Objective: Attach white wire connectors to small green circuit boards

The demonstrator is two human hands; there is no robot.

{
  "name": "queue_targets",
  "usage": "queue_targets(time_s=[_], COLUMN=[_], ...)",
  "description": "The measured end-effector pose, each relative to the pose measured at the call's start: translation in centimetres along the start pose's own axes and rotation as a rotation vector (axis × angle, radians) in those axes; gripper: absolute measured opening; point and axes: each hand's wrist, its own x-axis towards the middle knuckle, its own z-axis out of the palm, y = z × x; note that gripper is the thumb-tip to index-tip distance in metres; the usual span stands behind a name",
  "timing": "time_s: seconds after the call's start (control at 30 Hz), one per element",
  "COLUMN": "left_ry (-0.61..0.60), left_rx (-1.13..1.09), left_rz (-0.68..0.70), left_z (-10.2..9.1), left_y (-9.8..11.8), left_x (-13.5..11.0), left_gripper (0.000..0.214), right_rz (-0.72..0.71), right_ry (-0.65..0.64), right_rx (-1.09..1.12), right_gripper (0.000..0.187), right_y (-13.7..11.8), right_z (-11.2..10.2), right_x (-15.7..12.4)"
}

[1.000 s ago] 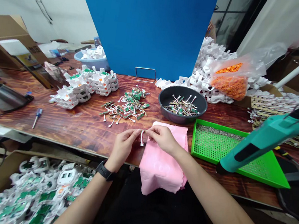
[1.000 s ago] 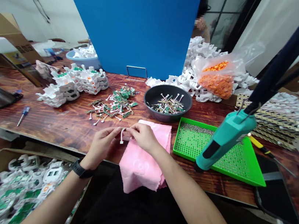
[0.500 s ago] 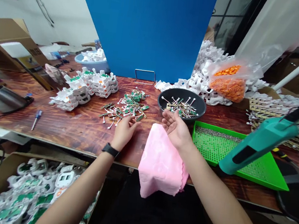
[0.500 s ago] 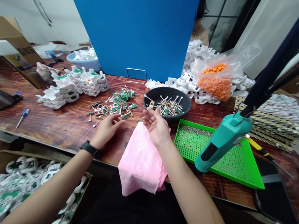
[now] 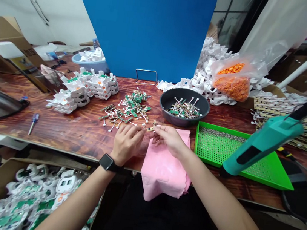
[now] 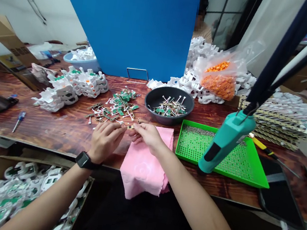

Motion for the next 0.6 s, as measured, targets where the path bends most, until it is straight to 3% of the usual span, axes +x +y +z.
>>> queue_targets(time_s=[0.07, 0.17, 0.23, 0.3, 0.4, 0.6], left_ry=[0.046, 0.134, 0.1, -0.004, -0.099, -0.106], left_rx=[-0.127, -0.5, -0.803, -0.998, -1.07, -1.14], left_rz=[-0.09, -0.399, -0.609, -0.733, -0.793, -0.821], left_z=[-0.2, 0.0, 0.0, -0.1, -0.5, -0.8], left_y=[0.5, 1.0, 1.3, 1.5, 1.8, 1.8], left_x=[-0.4, -0.3, 0.0, 0.3, 0.8, 0.7], left_gripper=[0.016, 0.02, 0.024, 0.031, 0.035, 0.032], right_rz=[-0.043, -0.089, -0.106, -0.115, -0.121, -0.129], right_ry=[-0.026, -0.028, -0.05, -0.072, -0.092, -0.106], right_rx=[-0.014, -0.031, -0.047, -0.069, -0.094, -0.102], right_gripper=[0.022, 0.024, 0.026, 0.026, 0.026, 0.036], right_y=[0.1, 0.1, 0.2, 0.2, 0.1, -0.2], right_z=[0.0, 0.0, 0.0, 0.0, 0.1, 0.3], right_x=[0.0, 0.0, 0.0, -0.1, -0.2, -0.5])
